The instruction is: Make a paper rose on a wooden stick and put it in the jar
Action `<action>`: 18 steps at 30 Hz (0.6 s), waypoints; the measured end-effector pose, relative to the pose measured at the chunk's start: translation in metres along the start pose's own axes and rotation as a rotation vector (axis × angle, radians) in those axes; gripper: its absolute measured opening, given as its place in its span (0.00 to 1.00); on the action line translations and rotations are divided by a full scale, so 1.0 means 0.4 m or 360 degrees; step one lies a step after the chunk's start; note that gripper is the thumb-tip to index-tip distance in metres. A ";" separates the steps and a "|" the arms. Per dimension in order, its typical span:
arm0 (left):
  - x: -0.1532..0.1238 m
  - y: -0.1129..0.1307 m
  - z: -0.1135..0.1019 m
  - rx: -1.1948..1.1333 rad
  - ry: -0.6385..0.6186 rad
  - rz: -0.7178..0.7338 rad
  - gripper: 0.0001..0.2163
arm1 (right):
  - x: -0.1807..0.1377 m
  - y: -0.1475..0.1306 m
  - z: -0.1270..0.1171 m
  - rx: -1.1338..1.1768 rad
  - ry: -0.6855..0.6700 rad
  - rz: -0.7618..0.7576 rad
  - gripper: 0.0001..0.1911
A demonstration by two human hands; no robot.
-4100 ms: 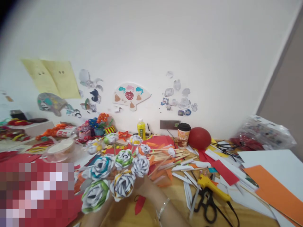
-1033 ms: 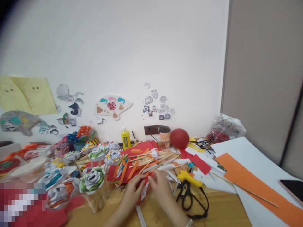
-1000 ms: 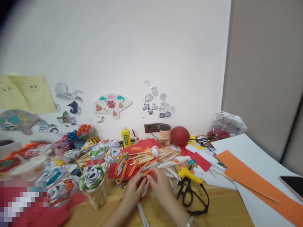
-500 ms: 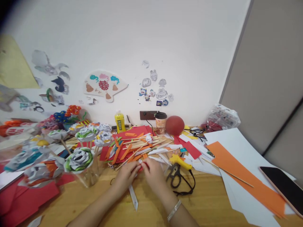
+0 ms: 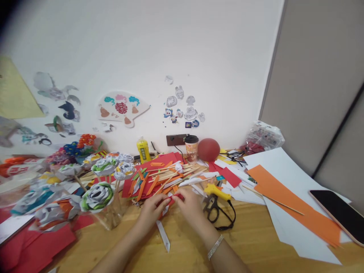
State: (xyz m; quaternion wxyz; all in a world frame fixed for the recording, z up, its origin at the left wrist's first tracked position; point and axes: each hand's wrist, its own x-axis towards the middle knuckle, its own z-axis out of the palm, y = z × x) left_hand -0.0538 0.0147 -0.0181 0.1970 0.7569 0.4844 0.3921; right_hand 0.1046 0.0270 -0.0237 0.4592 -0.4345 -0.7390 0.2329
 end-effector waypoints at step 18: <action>0.010 0.005 -0.013 -0.0221 -0.0008 -0.0161 0.14 | 0.009 -0.018 -0.041 0.0200 -0.0048 -0.0009 0.13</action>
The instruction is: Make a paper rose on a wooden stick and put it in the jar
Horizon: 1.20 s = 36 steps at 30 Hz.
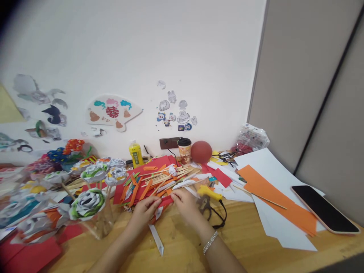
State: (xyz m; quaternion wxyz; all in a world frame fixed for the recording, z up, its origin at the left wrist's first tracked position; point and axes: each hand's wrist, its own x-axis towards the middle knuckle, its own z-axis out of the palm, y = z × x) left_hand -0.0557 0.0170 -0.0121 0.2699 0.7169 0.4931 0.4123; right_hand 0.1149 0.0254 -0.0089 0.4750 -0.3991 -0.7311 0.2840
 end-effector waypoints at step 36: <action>0.010 -0.044 0.023 -0.0623 -0.0278 -0.0341 0.16 | -0.006 0.003 0.023 0.0030 -0.0076 0.0003 0.06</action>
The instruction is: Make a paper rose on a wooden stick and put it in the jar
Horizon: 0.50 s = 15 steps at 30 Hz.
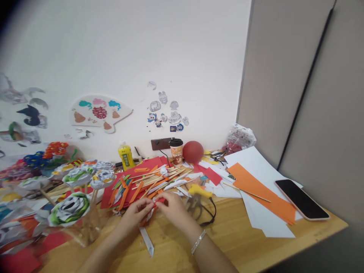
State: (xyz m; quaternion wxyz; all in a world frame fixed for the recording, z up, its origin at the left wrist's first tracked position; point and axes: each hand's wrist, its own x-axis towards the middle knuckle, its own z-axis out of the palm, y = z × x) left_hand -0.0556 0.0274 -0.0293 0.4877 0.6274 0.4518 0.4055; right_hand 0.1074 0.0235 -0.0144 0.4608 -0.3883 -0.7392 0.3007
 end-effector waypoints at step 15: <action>0.000 0.019 -0.026 0.0562 0.0187 0.0227 0.09 | -0.012 0.009 0.000 -0.0798 -0.0177 -0.0268 0.06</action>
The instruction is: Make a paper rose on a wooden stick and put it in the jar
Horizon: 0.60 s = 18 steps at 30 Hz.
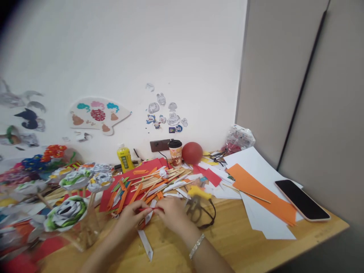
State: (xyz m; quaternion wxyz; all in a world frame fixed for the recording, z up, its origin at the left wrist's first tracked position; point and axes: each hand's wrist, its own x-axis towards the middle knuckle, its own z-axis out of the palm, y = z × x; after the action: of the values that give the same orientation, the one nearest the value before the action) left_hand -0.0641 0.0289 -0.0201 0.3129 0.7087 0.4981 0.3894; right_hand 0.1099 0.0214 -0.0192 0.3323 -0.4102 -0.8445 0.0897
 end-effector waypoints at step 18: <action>-0.082 0.103 0.004 0.0165 -0.0780 0.0201 0.13 | -0.158 -0.037 -0.121 -0.0073 -0.0466 0.0227 0.09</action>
State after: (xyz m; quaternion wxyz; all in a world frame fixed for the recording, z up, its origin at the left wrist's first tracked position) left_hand -0.0504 -0.0148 0.0057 0.3626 0.8267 0.3814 0.1989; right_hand 0.1593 -0.0417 -0.0070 0.1892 -0.4590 -0.8545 0.1526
